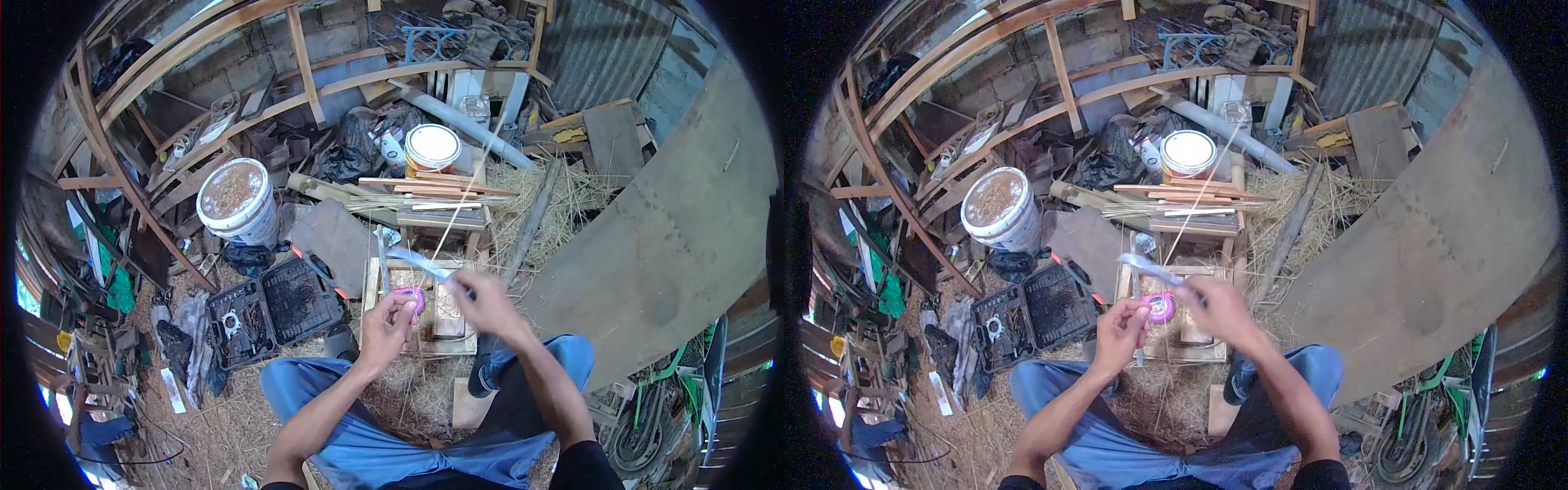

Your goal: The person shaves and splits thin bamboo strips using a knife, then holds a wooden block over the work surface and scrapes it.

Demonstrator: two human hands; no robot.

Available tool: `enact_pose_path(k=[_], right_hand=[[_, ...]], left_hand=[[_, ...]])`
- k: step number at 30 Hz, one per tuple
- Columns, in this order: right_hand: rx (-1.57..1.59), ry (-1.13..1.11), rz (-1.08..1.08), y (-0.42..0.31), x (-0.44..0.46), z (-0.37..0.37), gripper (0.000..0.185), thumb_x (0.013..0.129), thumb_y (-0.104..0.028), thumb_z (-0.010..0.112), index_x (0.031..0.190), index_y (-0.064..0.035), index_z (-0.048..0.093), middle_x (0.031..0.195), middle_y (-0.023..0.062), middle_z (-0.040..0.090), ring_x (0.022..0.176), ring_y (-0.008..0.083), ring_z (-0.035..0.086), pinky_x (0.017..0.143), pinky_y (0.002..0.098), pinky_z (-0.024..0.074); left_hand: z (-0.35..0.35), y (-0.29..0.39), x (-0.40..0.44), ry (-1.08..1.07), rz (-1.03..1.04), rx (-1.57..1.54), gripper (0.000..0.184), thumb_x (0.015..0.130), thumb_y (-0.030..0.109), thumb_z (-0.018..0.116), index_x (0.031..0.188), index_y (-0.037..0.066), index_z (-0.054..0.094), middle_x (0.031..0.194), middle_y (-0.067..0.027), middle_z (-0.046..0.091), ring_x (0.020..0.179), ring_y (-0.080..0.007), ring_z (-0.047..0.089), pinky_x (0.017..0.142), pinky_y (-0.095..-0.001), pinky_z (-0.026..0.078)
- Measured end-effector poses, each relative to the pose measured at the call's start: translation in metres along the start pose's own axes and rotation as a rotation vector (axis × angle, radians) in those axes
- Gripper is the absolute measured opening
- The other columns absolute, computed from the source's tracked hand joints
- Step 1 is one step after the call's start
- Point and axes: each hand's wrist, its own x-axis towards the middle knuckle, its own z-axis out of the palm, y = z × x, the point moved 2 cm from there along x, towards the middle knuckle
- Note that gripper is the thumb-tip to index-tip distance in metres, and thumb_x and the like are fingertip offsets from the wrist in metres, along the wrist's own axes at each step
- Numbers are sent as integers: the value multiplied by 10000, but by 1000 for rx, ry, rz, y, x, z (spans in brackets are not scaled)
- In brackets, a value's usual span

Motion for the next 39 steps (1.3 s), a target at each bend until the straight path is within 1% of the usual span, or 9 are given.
enact_pose_path(k=[1,4,6,15,17,22,24,30,39], right_hand=[[121,-207,136,-14,-6,8,231,927,-210,533,925,-4,637,773,167,634,665,240,617,609,366,460],[277,-173,57,-24,-10,22,244,915,-229,559,961,-4,639,763,158,635,640,234,587,611,350,455],[236,-263,74,-17,-5,16,303,899,-297,593,859,-1,646,594,99,500,573,123,455,561,311,400],[126,-329,200,-6,3,-2,318,849,-323,662,814,-8,671,584,41,521,587,89,447,558,279,390],[135,-280,115,2,3,-1,328,836,-355,656,862,-30,693,657,117,625,616,148,565,606,319,446],[227,139,401,47,20,-55,448,910,-429,546,815,-3,650,632,24,582,609,108,531,549,286,425],[388,219,371,53,19,-57,337,946,-345,535,749,-72,554,643,-40,478,550,22,377,463,200,305],[-157,2,-135,-21,-4,6,185,876,-193,603,816,-23,562,663,184,581,594,383,581,522,447,439],[-174,18,-320,-12,-5,16,170,847,-179,635,775,-34,583,595,157,558,521,349,567,469,412,435]], left_hand=[[2,2,2,-29,-34,-75,103,937,76,531,932,-9,589,692,-5,574,546,-46,500,472,-209,396],[-1,-6,1,-65,-43,-86,115,939,99,537,930,3,600,689,6,567,580,-41,496,497,-210,387],[-1,-9,0,-75,-9,-30,121,938,109,543,935,5,604,694,6,567,601,-41,501,519,-209,391],[6,-1,-2,-93,-33,-51,147,932,98,559,1030,-4,599,689,8,577,610,-49,513,526,-211,395],[6,-1,-1,-108,-51,-113,132,935,94,554,1016,-4,589,687,2,574,592,-45,502,514,-207,386],[-3,-5,-11,-127,-101,-66,107,940,98,545,987,5,568,704,-5,567,516,-38,472,449,-185,370],[-3,-8,-4,-154,-102,-126,110,943,103,543,987,6,568,709,-8,569,518,-46,479,456,-189,380],[0,-7,2,-219,-157,-282,201,936,117,556,1105,15,595,737,-7,574,573,-43,486,500,-180,383],[2,1,-5,-197,-180,-308,208,923,129,580,1075,1,640,685,16,528,535,-35,391,473,-189,295]])
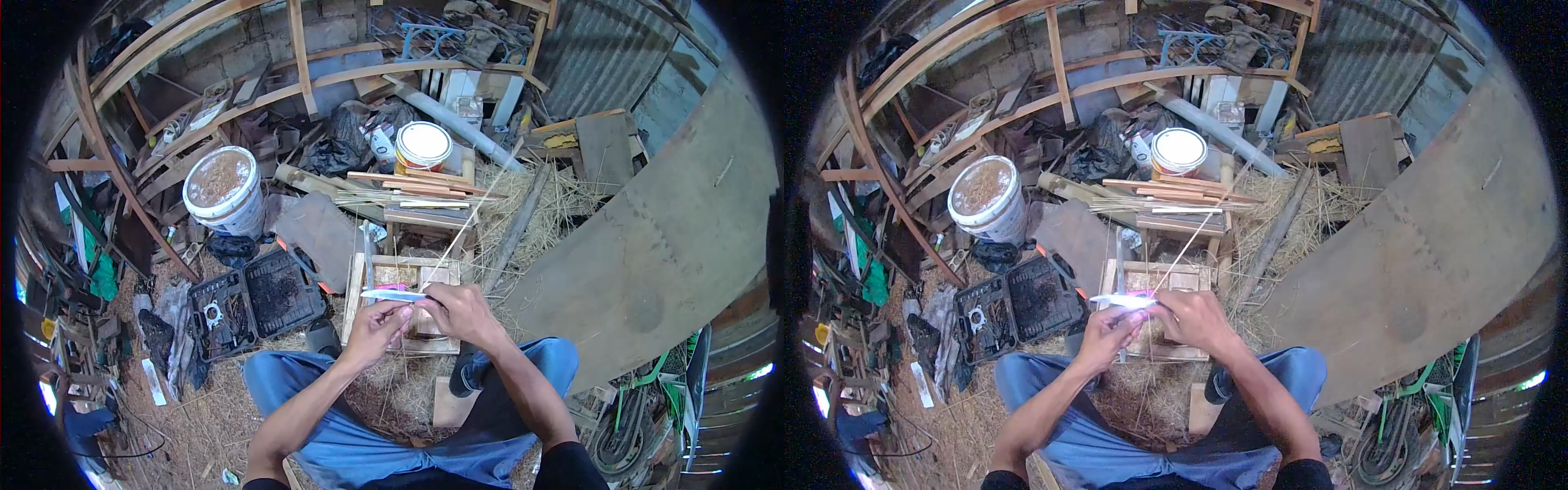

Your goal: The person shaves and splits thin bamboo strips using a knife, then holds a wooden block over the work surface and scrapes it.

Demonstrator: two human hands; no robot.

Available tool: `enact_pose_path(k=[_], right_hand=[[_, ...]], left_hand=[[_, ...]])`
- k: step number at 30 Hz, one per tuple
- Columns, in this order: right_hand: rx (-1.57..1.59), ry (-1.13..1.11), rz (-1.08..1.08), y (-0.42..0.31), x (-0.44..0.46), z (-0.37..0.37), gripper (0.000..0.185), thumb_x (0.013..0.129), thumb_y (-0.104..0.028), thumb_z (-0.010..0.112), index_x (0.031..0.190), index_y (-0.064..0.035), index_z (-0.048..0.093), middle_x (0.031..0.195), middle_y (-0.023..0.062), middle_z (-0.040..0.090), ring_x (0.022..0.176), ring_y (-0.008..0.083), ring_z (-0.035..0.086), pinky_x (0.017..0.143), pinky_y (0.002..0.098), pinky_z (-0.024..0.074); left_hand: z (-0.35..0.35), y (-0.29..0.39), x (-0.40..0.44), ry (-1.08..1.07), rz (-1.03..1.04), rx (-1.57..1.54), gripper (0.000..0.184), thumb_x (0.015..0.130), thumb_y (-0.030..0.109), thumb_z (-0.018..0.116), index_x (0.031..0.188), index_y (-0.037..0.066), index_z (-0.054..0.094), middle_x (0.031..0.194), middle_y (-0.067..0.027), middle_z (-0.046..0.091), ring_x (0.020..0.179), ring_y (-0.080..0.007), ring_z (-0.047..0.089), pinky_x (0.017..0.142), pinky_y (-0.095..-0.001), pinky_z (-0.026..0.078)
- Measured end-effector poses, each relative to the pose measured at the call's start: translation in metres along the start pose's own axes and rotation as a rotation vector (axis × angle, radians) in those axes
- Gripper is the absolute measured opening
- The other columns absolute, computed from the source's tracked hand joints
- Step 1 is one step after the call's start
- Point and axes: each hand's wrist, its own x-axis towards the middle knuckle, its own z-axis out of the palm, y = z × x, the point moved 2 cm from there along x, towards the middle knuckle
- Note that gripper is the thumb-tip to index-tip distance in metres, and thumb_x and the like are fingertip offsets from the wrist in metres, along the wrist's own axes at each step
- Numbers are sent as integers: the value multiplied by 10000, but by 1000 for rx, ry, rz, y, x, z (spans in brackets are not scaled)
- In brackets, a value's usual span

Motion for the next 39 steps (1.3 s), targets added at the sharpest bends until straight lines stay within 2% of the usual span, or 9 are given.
enact_pose_path(k=[4,6,14,20,25,29,34,37,39], right_hand=[[-72,62,54,22,2,-9,177,857,-190,628,784,-32,593,578,159,557,502,352,561,457,411,424],[-152,163,292,46,9,-30,188,871,-214,621,798,-41,608,557,169,546,500,358,565,455,412,417],[-153,170,370,51,12,-42,213,896,-247,591,820,-52,627,558,192,529,496,361,555,465,413,412],[-275,317,739,82,8,-70,306,931,-351,505,918,-84,655,672,194,630,662,425,612,601,464,474],[-279,540,782,112,-4,-97,375,931,-383,491,985,-53,662,740,239,624,729,405,621,639,450,458],[-142,391,762,95,0,-75,364,939,-374,485,971,-54,656,724,229,619,693,401,608,622,431,458],[-43,-11,320,0,5,3,207,893,-242,574,847,-43,611,647,183,596,568,382,585,511,436,454],[17,5,196,-4,-4,25,225,901,-234,568,808,-32,605,626,173,589,543,371,580,498,434,450],[4,47,122,12,-1,15,189,906,-231,558,879,-53,617,590,168,601,478,303,597,451,408,466]], left_hand=[[-1,4,-6,-43,17,3,239,943,145,557,1135,17,619,673,25,512,537,-34,404,481,-185,321],[-1,0,-8,-62,20,0,249,946,146,551,1148,16,613,671,23,508,535,-36,402,482,-187,323],[-4,6,-8,-100,-17,2,259,951,147,540,1161,7,600,658,24,481,531,-43,392,491,-195,333],[-5,6,-9,-108,-29,22,231,955,135,528,1119,-6,608,661,26,473,545,-48,391,494,-198,328],[-21,9,-12,-100,-44,141,211,943,152,548,1071,1,622,618,51,435,519,-32,358,468,-202,283],[-28,4,-3,-31,-53,136,212,947,179,543,1041,9,628,617,56,427,511,-30,330,461,-199,262],[-12,0,8,-49,-13,8,204,956,156,526,1068,8,612,661,47,439,537,-32,348,467,-194,263],[-15,-5,8,-45,-40,-75,242,943,181,555,1116,16,594,685,46,450,583,-22,363,486,-174,258],[-16,-5,6,-44,-35,-43,237,943,182,556,1104,12,598,685,47,448,580,-22,359,486,-174,259]])
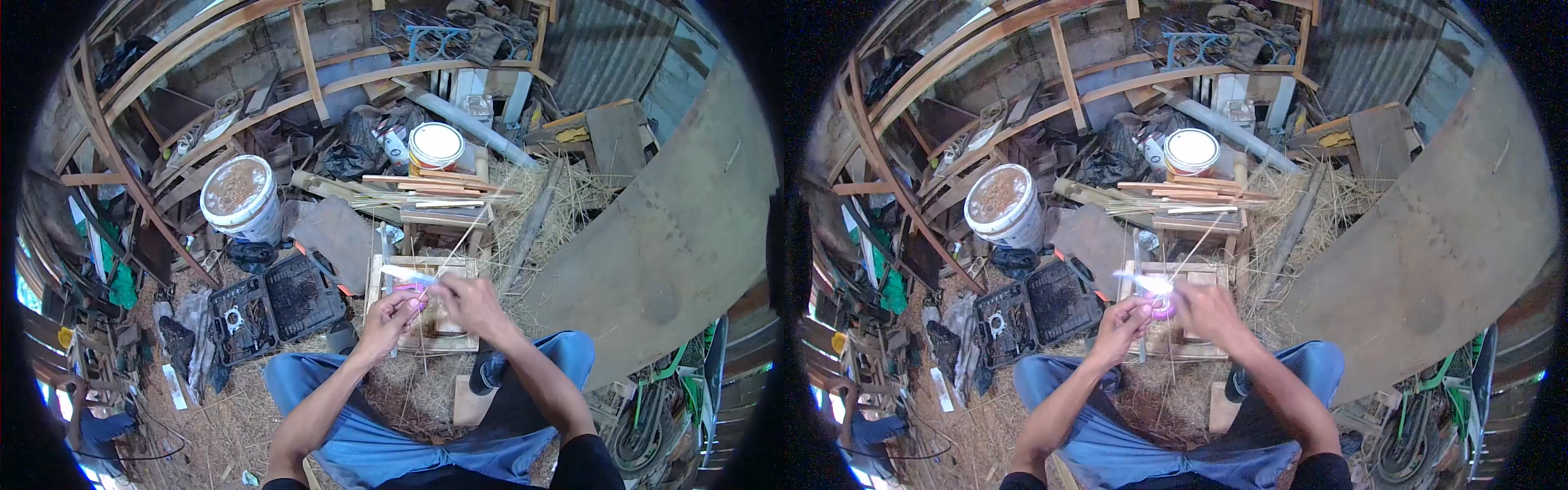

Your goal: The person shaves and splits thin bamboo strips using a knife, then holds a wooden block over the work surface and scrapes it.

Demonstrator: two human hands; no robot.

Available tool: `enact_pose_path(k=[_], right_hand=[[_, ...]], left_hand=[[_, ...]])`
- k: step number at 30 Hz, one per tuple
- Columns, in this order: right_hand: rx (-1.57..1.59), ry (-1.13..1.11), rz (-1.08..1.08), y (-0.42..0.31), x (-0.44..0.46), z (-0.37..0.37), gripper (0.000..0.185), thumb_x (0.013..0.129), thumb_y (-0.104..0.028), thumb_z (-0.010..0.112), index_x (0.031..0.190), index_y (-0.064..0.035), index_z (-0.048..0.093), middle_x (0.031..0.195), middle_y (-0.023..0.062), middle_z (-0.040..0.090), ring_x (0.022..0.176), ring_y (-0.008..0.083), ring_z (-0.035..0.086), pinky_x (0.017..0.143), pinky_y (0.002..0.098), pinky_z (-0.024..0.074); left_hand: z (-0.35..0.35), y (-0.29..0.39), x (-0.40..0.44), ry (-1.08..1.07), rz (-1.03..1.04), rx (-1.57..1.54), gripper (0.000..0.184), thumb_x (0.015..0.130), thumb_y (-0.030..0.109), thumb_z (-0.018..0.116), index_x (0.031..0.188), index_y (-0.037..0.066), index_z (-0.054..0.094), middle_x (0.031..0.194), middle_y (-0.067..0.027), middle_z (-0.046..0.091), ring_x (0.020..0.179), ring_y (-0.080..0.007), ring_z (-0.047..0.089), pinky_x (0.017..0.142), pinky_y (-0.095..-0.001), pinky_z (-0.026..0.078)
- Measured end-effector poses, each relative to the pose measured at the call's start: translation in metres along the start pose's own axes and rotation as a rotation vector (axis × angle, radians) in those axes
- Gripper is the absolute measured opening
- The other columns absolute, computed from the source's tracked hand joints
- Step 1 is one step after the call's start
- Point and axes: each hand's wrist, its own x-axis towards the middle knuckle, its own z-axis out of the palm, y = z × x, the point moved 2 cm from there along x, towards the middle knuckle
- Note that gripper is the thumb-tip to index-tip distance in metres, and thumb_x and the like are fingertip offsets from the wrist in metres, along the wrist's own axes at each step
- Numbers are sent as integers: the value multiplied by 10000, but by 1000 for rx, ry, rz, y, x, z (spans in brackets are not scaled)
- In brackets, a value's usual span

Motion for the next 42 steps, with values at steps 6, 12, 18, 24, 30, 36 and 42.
enact_pose_path(k=[6,12,18,24,30,36,42], right_hand=[[31,-36,332,31,11,-34,197,918,-236,540,907,-63,634,582,140,599,472,296,595,451,420,464],[117,-122,-9,-16,-4,-5,190,904,-248,571,842,-85,649,585,148,575,494,316,575,478,401,450],[-24,31,479,41,17,-46,225,901,-289,571,906,-79,654,641,165,617,563,299,621,530,421,480],[174,-81,129,4,-3,-9,233,894,-269,584,899,-48,654,688,200,622,601,373,617,545,415,478],[162,-130,28,-1,2,-7,198,862,-231,629,843,-34,635,665,192,596,589,374,583,514,407,444],[-3,-79,317,34,8,-14,203,891,-243,588,871,-50,646,643,175,590,558,347,577,507,398,437],[-48,84,440,53,18,-51,278,917,-332,543,916,-80,662,651,211,604,643,408,607,577,435,465]], left_hand=[[2,7,-8,26,2,165,231,957,200,538,1076,18,618,666,74,422,574,-19,334,506,-186,265],[-4,-11,-2,131,153,344,206,957,191,539,1057,32,621,706,68,478,596,-19,371,509,-189,276],[2,-1,-13,41,39,101,213,951,203,551,1051,24,612,692,63,453,590,-24,348,510,-189,275],[7,-5,-3,42,62,139,213,953,206,549,1046,26,614,686,61,447,592,-25,348,511,-197,278],[5,-4,0,62,112,191,208,955,198,546,1055,28,611,699,66,460,596,-21,350,510,-193,272],[5,0,-5,58,54,112,232,954,196,540,1073,7,601,708,61,447,578,-16,320,499,-181,248],[4,-1,-9,-12,30,105,243,949,207,552,1065,0,602,659,75,393,564,-11,297,482,-179,224]])
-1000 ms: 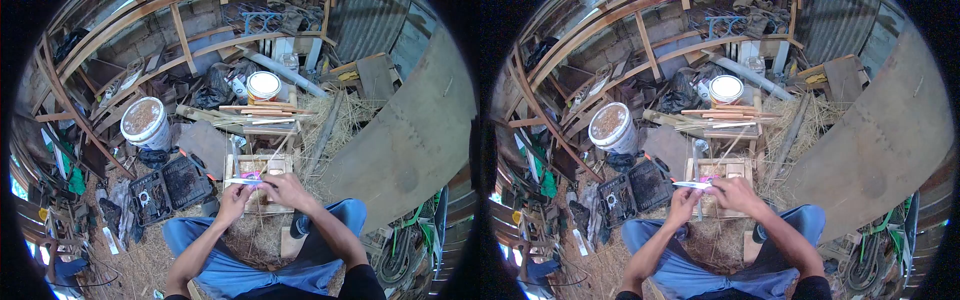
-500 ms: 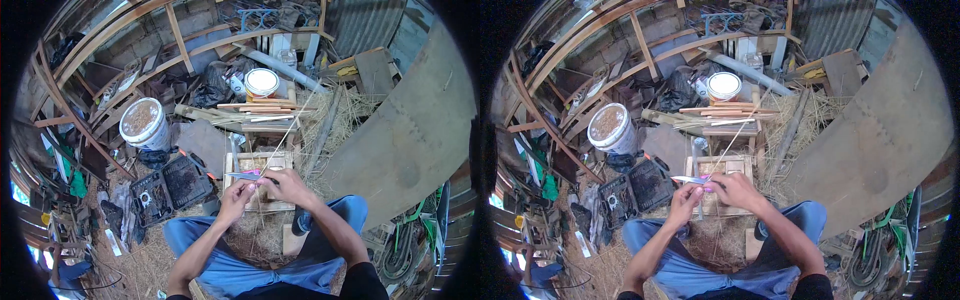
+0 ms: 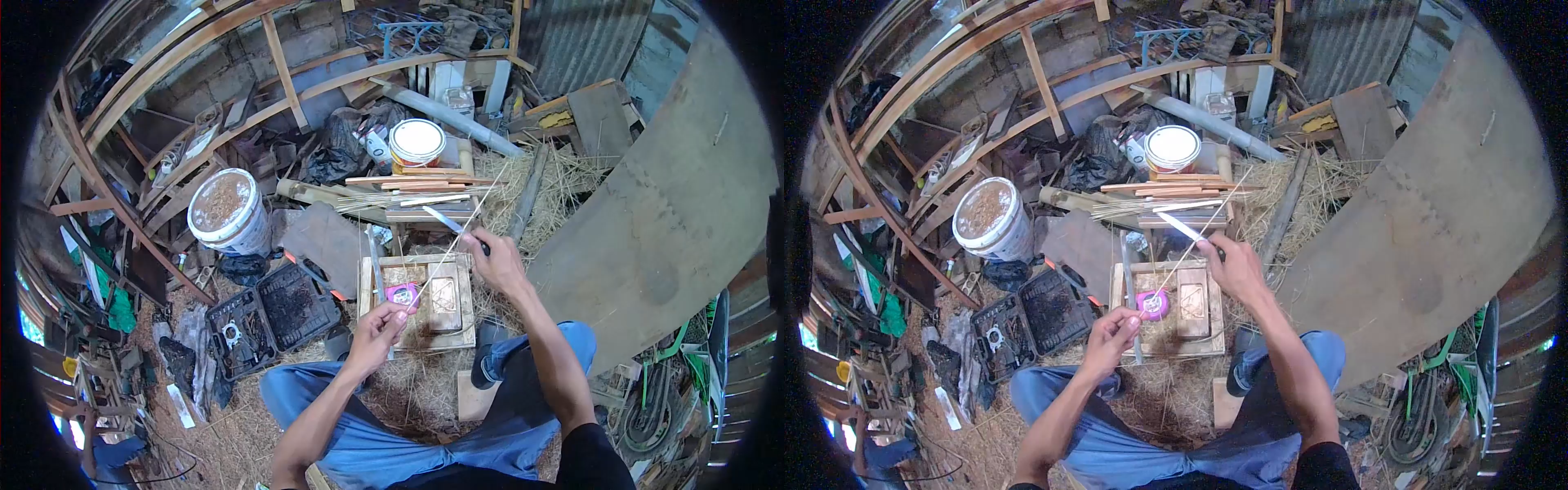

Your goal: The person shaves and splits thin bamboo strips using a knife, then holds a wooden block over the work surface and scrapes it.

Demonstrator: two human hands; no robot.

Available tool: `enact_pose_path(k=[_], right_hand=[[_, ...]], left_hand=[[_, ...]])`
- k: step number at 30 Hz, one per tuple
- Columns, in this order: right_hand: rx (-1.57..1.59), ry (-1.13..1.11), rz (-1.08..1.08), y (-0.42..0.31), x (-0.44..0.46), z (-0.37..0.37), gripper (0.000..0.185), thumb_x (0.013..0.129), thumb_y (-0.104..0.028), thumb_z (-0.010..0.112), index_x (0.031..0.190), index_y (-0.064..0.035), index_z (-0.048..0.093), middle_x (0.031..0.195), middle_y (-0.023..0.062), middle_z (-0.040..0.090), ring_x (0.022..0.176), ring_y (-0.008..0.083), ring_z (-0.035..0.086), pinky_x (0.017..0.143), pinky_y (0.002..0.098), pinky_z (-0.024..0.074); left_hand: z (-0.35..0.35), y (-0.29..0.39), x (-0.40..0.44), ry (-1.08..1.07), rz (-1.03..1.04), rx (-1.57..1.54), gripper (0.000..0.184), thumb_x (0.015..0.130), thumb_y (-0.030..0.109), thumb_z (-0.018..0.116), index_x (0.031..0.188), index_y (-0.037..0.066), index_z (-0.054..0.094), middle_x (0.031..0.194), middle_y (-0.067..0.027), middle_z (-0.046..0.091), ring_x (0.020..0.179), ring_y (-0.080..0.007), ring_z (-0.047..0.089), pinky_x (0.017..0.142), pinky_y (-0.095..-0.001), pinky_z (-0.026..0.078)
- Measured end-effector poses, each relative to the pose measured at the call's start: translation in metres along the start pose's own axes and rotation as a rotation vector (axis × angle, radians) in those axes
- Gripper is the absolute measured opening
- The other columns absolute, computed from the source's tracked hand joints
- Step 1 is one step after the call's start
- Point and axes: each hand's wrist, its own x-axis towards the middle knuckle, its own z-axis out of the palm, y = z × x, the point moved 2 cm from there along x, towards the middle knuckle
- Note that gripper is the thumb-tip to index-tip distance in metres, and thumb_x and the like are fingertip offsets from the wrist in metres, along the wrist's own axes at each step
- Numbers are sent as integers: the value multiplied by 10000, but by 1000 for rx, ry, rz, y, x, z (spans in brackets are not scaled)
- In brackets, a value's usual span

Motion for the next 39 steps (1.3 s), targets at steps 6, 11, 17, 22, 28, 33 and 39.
enact_pose_path(k=[6,11,17,22,28,33,39], right_hand=[[-38,153,105,23,14,-24,315,912,-360,537,946,-75,666,709,218,625,691,408,622,615,439,466],[-40,199,147,32,14,-36,336,907,-379,538,959,-73,665,748,225,628,733,405,627,634,434,469],[-138,364,184,56,14,-53,381,920,-392,512,962,-42,657,757,220,635,743,404,617,669,420,469],[-16,557,251,80,14,-79,407,928,-378,505,961,1,650,832,239,643,821,394,630,704,417,473],[238,174,-151,4,-14,-1,284,961,-254,483,993,-11,627,868,170,668,766,232,635,749,351,496],[135,-225,-201,-61,-55,50,210,909,-242,561,905,-39,612,685,174,619,586,320,626,533,413,471],[125,-64,-358,-42,-39,41,197,901,-236,576,842,-54,622,561,181,557,487,350,568,464,413,439]], left_hand=[[-21,7,1,16,3,43,215,945,203,553,1015,8,613,649,82,371,558,-16,289,492,-187,227],[-34,20,0,38,2,174,200,951,210,536,965,28,618,649,85,361,586,-28,301,524,-209,240],[-65,20,5,71,42,352,222,935,257,560,899,43,604,644,79,406,576,-29,318,517,-202,244],[-94,32,1,139,-18,396,187,955,217,507,933,55,598,646,79,402,599,-34,355,538,-225,290],[-58,22,18,217,40,130,152,957,181,486,967,49,561,690,66,398,598,-33,342,512,-196,269],[-19,8,22,98,137,120,168,971,195,478,981,46,552,668,62,391,582,-39,330,507,-206,261],[-16,-2,16,41,40,97,177,978,219,487,993,50,537,640,60,358,554,-40,292,502,-216,230]])
